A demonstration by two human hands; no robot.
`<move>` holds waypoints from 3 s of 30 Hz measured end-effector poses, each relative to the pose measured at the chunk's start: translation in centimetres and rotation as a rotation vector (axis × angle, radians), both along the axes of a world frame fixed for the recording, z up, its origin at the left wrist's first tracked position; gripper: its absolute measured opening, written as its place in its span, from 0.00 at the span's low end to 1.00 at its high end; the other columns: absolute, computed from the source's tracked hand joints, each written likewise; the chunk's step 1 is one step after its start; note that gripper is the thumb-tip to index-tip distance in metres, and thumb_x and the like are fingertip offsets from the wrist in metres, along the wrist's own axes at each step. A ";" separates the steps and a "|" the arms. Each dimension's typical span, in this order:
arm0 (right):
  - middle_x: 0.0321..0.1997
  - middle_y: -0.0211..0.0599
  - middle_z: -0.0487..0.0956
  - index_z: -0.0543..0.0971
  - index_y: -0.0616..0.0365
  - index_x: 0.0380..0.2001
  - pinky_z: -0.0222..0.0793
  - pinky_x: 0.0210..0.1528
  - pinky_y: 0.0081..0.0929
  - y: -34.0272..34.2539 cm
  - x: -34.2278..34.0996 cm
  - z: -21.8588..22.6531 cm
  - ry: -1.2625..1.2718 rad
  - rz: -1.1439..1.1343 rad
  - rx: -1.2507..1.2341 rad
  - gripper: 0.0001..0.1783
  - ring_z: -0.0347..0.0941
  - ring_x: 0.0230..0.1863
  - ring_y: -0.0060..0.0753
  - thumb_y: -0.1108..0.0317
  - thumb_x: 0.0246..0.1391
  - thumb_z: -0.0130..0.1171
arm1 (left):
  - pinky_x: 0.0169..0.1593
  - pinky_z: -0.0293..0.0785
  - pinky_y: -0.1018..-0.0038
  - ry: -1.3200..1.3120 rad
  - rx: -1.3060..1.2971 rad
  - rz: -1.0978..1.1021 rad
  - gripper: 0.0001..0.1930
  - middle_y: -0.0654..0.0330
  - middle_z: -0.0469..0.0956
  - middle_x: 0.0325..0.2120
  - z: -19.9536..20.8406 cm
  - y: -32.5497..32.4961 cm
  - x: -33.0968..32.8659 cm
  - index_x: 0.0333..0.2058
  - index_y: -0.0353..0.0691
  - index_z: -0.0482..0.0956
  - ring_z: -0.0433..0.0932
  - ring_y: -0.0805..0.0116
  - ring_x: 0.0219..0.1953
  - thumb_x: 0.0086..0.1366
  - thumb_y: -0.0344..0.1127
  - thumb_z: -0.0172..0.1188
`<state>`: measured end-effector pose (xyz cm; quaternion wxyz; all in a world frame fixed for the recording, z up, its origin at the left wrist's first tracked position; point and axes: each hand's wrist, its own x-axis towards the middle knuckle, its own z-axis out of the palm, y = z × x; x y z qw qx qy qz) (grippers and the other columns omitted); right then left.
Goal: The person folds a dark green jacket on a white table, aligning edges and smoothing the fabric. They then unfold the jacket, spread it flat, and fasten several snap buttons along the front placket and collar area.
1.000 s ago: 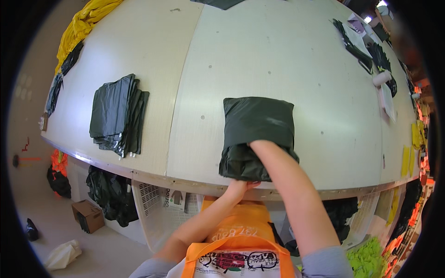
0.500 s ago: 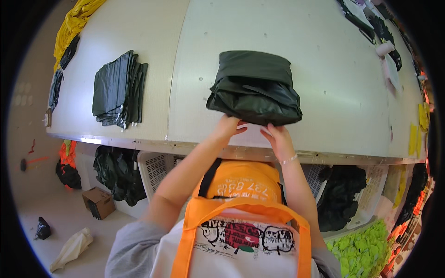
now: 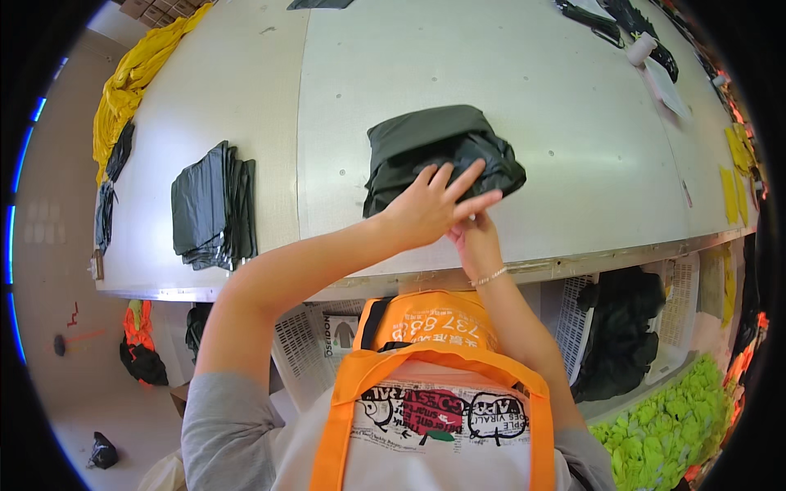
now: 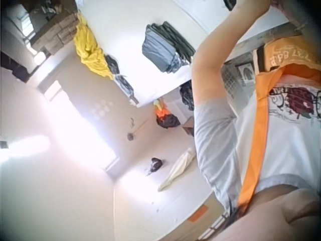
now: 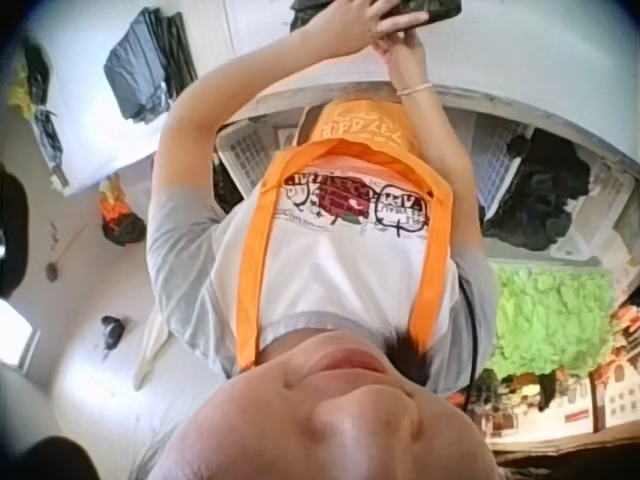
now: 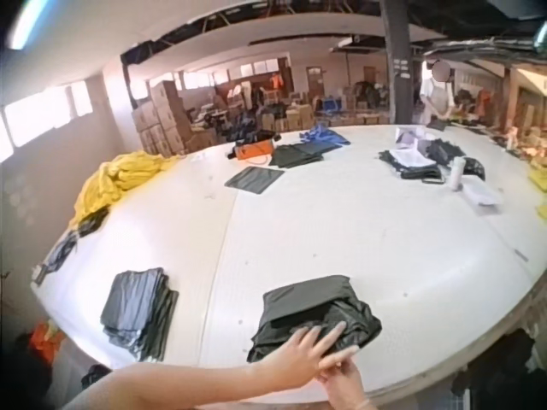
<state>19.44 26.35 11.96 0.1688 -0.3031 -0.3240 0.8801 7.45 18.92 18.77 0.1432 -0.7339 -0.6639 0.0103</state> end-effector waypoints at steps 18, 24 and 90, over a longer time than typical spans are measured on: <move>0.51 0.40 0.73 0.63 0.63 0.54 0.70 0.55 0.34 0.9 0.3 0.2 -0.058 0.025 0.091 0.18 0.74 0.49 0.34 0.77 0.60 0.40 | 0.46 0.69 0.65 -0.141 0.039 0.018 0.35 0.54 0.56 0.64 -0.7 0.9 -1.0 0.62 0.47 0.60 0.69 0.53 0.46 0.54 0.43 0.57; 0.47 0.38 0.74 0.67 0.63 0.51 0.71 0.53 0.33 -0.2 -0.2 1.1 0.013 -0.003 0.075 0.16 0.75 0.46 0.33 0.77 0.60 0.41 | 0.45 0.71 0.70 0.090 0.171 0.151 0.34 0.53 0.56 0.64 0.5 2.2 -2.8 0.62 0.45 0.61 0.69 0.55 0.47 0.54 0.35 0.56; 0.36 0.40 0.73 0.78 0.59 0.31 0.69 0.36 0.38 -0.2 8.7 -2.2 -0.404 0.452 1.401 0.06 0.73 0.34 0.49 0.70 0.53 0.55 | 0.48 0.66 0.58 -0.688 0.164 -0.004 0.22 0.56 0.67 0.56 -13.9 10.5 6.5 0.43 0.39 0.79 0.65 0.49 0.46 0.44 0.25 0.55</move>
